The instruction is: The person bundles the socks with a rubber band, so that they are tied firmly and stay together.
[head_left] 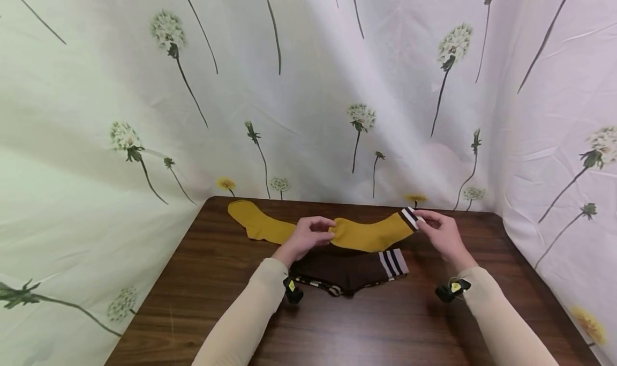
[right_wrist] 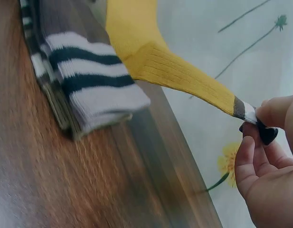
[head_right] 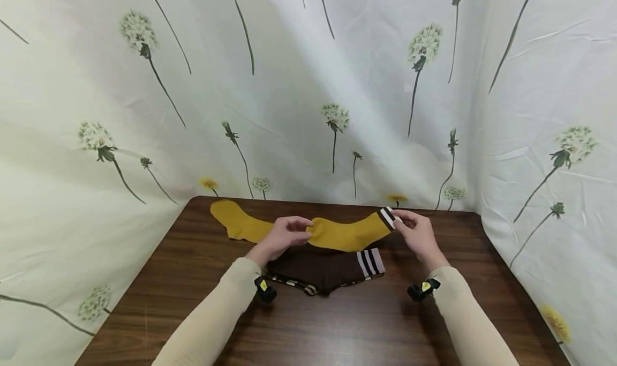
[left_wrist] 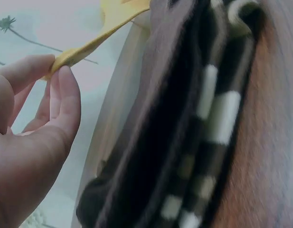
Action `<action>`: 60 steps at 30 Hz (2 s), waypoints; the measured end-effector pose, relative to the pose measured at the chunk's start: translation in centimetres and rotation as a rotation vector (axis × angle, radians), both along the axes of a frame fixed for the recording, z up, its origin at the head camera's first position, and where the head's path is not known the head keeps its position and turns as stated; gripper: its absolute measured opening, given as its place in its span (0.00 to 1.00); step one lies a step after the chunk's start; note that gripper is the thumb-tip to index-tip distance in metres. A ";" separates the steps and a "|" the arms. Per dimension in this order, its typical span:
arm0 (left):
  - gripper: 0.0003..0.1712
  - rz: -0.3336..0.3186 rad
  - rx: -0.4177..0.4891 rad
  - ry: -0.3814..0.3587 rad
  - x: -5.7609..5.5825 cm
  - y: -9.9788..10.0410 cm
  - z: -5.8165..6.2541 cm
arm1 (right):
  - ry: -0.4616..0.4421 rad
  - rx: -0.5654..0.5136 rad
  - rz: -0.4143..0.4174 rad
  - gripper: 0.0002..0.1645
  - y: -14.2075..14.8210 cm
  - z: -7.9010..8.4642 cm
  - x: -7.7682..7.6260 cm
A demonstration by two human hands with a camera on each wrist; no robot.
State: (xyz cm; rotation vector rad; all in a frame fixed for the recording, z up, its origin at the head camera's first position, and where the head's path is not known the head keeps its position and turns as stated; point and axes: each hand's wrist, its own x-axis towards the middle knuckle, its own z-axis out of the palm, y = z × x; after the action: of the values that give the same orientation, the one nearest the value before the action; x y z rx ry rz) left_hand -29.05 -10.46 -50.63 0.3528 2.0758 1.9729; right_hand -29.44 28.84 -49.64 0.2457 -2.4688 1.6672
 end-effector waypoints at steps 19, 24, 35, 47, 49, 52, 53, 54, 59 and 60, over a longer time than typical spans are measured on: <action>0.25 0.000 0.002 -0.006 2.8 -4.6 0.7 | -0.005 0.083 0.074 0.20 -1.6 1.0 2.9; 0.27 -0.009 0.007 -0.027 3.3 -5.4 1.4 | 0.012 0.066 0.100 0.20 -2.0 1.0 3.3; 0.27 -0.043 -0.018 0.007 4.3 -6.9 1.8 | 0.014 0.019 0.132 0.15 -2.3 0.5 4.3; 0.28 -0.068 -0.028 -0.010 5.5 -8.4 1.7 | -0.008 0.068 0.124 0.13 -2.6 0.2 5.3; 0.29 -0.073 -0.029 -0.017 5.6 -8.6 1.7 | 0.000 0.076 0.123 0.13 -2.6 0.1 5.5; 0.29 -0.080 -0.026 -0.026 5.8 -8.9 1.6 | 0.011 0.083 0.131 0.11 -2.5 0.0 5.9; 0.29 -0.082 -0.024 -0.028 5.9 -9.0 1.5 | 0.014 0.082 0.135 0.11 -2.5 0.0 6.0; 0.29 -0.085 -0.024 -0.028 5.9 -9.1 1.4 | 0.014 0.084 0.139 0.11 -2.5 0.0 6.1; 0.29 -0.096 -0.026 -0.036 6.0 -9.4 0.8 | -0.006 0.070 0.162 0.11 -2.3 -0.1 6.6; 0.29 -0.099 -0.028 -0.037 6.1 -9.5 0.7 | -0.011 0.069 0.163 0.11 -2.3 -0.2 6.6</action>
State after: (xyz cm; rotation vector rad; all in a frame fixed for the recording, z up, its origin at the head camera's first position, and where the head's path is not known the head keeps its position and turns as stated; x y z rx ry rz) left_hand -23.00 -19.92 -49.98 0.4029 2.0209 1.8781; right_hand -22.80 26.49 -49.82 0.4585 -2.5790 1.6480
